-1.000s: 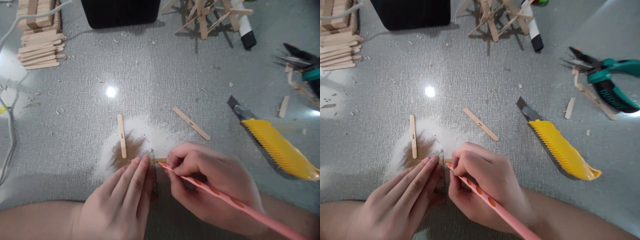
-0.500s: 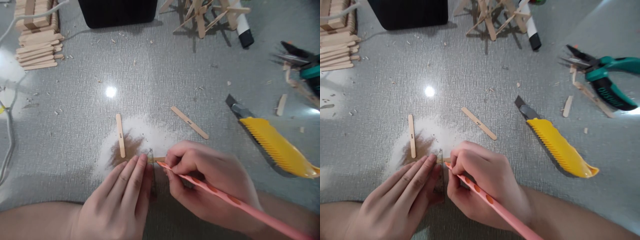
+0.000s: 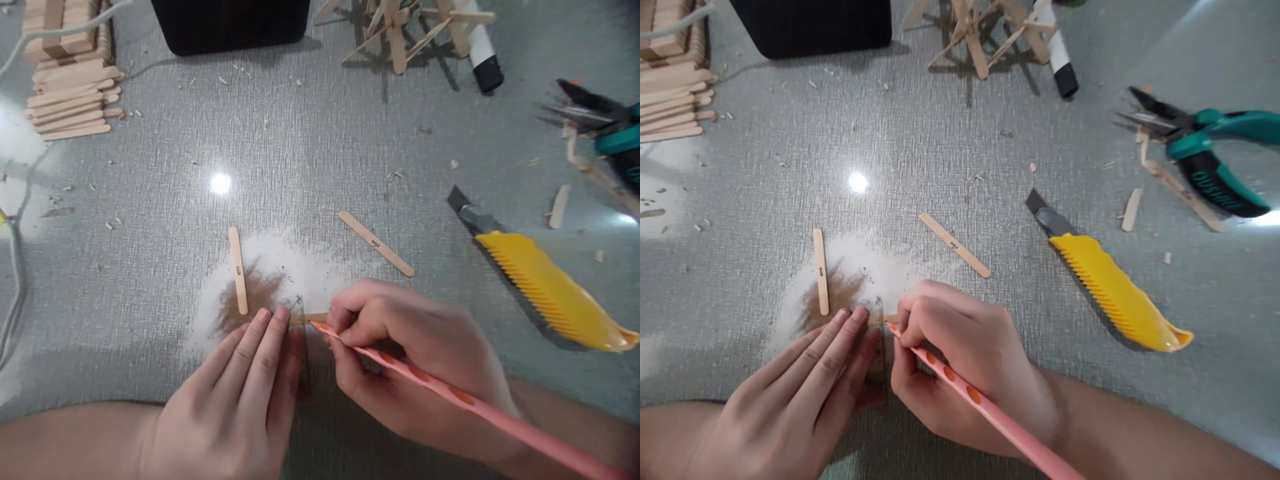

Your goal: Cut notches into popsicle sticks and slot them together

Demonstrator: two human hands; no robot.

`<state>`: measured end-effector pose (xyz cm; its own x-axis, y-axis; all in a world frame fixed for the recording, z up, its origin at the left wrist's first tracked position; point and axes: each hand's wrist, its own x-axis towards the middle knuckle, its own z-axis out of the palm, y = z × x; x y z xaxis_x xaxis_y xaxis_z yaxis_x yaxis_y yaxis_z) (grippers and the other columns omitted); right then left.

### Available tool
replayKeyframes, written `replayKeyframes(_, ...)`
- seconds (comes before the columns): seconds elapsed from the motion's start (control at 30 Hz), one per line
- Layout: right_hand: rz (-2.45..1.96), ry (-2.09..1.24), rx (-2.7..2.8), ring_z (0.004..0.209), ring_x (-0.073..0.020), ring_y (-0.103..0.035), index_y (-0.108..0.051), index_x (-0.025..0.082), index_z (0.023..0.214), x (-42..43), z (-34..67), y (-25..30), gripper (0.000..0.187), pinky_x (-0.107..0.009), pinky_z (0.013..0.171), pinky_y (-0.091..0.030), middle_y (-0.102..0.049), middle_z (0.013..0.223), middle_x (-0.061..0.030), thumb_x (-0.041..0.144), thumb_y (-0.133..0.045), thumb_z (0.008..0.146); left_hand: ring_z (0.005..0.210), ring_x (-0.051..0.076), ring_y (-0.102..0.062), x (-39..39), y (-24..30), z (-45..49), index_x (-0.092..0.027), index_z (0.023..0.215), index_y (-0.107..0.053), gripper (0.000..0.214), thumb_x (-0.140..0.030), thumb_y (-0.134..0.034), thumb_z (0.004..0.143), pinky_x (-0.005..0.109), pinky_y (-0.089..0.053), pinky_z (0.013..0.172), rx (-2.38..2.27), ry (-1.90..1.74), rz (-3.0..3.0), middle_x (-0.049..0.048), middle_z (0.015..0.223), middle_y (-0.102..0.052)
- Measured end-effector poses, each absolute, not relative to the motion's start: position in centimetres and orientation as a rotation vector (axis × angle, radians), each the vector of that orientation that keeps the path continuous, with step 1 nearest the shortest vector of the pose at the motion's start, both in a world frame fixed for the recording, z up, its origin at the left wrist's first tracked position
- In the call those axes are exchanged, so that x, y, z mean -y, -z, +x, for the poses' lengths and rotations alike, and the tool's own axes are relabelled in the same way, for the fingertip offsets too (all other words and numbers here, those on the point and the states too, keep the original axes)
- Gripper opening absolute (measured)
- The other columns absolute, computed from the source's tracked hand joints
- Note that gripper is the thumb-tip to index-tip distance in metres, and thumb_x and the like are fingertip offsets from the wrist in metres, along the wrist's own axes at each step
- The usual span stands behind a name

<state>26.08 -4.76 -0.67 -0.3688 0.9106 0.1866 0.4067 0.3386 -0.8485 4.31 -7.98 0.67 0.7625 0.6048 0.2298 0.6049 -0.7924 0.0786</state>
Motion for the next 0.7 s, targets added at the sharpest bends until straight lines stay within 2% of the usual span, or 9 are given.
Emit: replayKeyframes(0.7,-1.155,-0.938,1.927,0.062,-0.0092,-0.063,-0.049,0.024,0.082,4.81,26.15,0.79,0.022,-0.022,0.054,-0.052,-0.065,0.08,0.0014,0.005,-0.062,0.083,0.115,0.039,-0.069,8.04,-0.77,4.22,0.003,0.118,-0.07,0.029,-0.009,-0.052,0.097,0.042,-0.068,0.086,1.025,0.381,-2.968,0.0258,0.124,-0.07)
